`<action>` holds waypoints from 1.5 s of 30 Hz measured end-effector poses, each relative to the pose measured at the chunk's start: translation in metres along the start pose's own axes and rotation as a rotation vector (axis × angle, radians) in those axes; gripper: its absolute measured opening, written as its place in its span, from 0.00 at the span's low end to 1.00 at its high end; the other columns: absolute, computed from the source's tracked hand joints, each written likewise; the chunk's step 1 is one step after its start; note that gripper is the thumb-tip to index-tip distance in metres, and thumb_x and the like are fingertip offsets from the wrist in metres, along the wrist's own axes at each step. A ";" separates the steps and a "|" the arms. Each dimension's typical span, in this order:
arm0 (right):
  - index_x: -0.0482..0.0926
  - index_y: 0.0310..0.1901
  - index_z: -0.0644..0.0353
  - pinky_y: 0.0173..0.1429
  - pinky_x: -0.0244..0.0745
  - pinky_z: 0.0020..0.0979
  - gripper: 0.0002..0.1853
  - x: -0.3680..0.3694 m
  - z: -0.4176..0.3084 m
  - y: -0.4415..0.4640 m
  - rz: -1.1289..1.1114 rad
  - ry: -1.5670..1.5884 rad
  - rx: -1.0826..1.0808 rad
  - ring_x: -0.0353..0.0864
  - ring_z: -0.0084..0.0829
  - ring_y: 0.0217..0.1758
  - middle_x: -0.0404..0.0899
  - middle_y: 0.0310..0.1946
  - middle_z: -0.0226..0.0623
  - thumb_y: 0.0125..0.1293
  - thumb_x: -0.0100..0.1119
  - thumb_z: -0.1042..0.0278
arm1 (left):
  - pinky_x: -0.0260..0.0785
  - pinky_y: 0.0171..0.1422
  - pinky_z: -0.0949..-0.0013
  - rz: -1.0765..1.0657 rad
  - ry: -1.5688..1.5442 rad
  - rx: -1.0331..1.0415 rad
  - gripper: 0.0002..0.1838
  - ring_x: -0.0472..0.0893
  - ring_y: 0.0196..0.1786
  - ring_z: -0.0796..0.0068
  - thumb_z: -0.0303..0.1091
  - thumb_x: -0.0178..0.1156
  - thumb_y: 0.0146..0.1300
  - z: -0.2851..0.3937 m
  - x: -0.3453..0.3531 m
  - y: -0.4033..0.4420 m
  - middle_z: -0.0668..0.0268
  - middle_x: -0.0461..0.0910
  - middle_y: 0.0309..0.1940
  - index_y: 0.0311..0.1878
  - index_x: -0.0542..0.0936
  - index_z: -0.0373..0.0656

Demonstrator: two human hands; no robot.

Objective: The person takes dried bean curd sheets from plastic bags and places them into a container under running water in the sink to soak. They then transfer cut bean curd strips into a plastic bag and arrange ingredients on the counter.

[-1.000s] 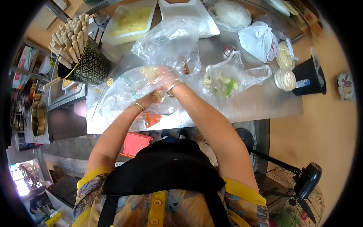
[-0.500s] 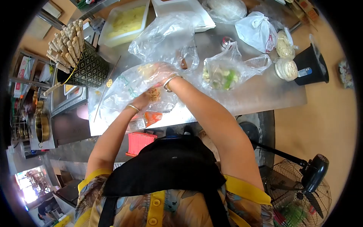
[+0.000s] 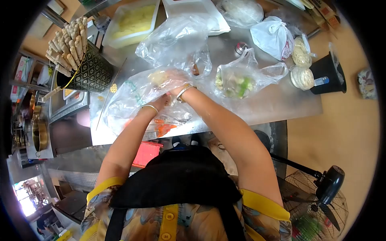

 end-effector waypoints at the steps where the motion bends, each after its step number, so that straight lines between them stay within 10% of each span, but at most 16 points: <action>1: 0.76 0.52 0.53 0.57 0.68 0.35 0.20 0.009 0.010 0.009 0.024 -0.079 -0.045 0.75 0.39 0.53 0.76 0.51 0.40 0.60 0.52 0.56 | 0.55 0.67 0.64 -0.088 0.100 -0.011 0.25 0.68 0.61 0.62 0.43 0.52 0.61 0.000 0.004 0.002 0.59 0.69 0.60 0.61 0.69 0.47; 5: 0.81 0.40 0.54 0.45 0.74 0.41 0.18 -0.016 0.003 -0.012 0.342 0.097 -0.131 0.80 0.42 0.41 0.81 0.37 0.46 0.55 0.56 0.51 | 0.57 0.65 0.63 0.192 -0.167 0.136 0.20 0.70 0.57 0.58 0.39 0.51 0.60 -0.039 0.035 0.005 0.56 0.74 0.52 0.55 0.74 0.44; 12: 0.79 0.45 0.55 0.54 0.71 0.39 0.21 -0.019 -0.023 -0.012 0.129 -0.076 -0.090 0.77 0.43 0.48 0.79 0.43 0.44 0.55 0.55 0.49 | 0.62 0.60 0.62 0.279 -0.108 0.122 0.17 0.73 0.53 0.57 0.38 0.53 0.59 -0.032 -0.022 -0.035 0.56 0.76 0.48 0.50 0.76 0.43; 19: 0.80 0.41 0.56 0.49 0.74 0.39 0.20 0.001 -0.018 -0.002 0.143 -0.275 -0.230 0.77 0.43 0.46 0.79 0.41 0.43 0.41 0.69 0.71 | 0.67 0.54 0.60 0.443 -0.133 0.055 0.14 0.76 0.48 0.56 0.37 0.54 0.58 -0.010 -0.070 -0.072 0.55 0.78 0.43 0.45 0.78 0.42; 21: 0.81 0.42 0.56 0.52 0.72 0.39 0.15 0.002 -0.013 0.003 0.205 -0.111 -0.158 0.78 0.44 0.48 0.80 0.42 0.46 0.60 0.51 0.59 | 0.67 0.53 0.59 0.437 -0.094 0.041 0.13 0.76 0.47 0.55 0.38 0.54 0.59 -0.014 -0.067 -0.064 0.55 0.79 0.41 0.43 0.78 0.42; 25: 0.80 0.42 0.54 0.52 0.72 0.38 0.16 0.013 -0.011 0.006 0.149 -0.133 -0.130 0.77 0.43 0.48 0.79 0.43 0.45 0.59 0.53 0.54 | 0.67 0.52 0.58 0.499 0.080 0.180 0.14 0.77 0.45 0.55 0.40 0.53 0.60 -0.005 -0.038 -0.038 0.54 0.79 0.41 0.42 0.80 0.42; 28: 0.80 0.43 0.51 0.52 0.72 0.40 0.19 0.030 0.006 0.009 0.244 -0.009 -0.154 0.78 0.43 0.48 0.80 0.43 0.43 0.56 0.55 0.47 | 0.65 0.58 0.61 0.141 -0.097 -0.170 0.16 0.76 0.51 0.60 0.41 0.57 0.58 -0.001 -0.022 -0.021 0.55 0.79 0.45 0.45 0.80 0.43; 35: 0.80 0.45 0.49 0.50 0.72 0.40 0.21 0.010 -0.025 -0.030 0.277 0.171 -0.245 0.78 0.44 0.45 0.81 0.40 0.40 0.54 0.58 0.46 | 0.63 0.64 0.63 0.298 0.155 0.037 0.24 0.73 0.56 0.61 0.42 0.58 0.57 -0.056 -0.010 -0.011 0.58 0.74 0.55 0.56 0.74 0.45; 41: 0.68 0.58 0.61 0.39 0.73 0.24 0.21 0.020 -0.077 -0.080 -0.472 1.457 -0.199 0.74 0.20 0.33 0.75 0.30 0.28 0.63 0.55 0.76 | 0.66 0.57 0.69 0.293 -1.075 -0.255 0.20 0.74 0.52 0.71 0.39 0.57 0.60 -0.055 -0.048 -0.071 0.63 0.75 0.52 0.55 0.74 0.44; 45: 0.70 0.58 0.51 0.39 0.73 0.26 0.20 -0.023 -0.062 -0.125 -0.612 0.260 -0.248 0.75 0.20 0.32 0.78 0.31 0.31 0.66 0.54 0.58 | 0.69 0.51 0.72 0.096 -1.674 -0.350 0.17 0.75 0.49 0.77 0.37 0.58 0.61 0.006 -0.054 -0.115 0.65 0.76 0.49 0.53 0.74 0.44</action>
Point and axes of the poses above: each hand's wrist, its own y-axis towards the middle knuckle, its own x-axis out of the palm, z = x × y, the point moved 5 cm from there along y, towards the middle knuckle
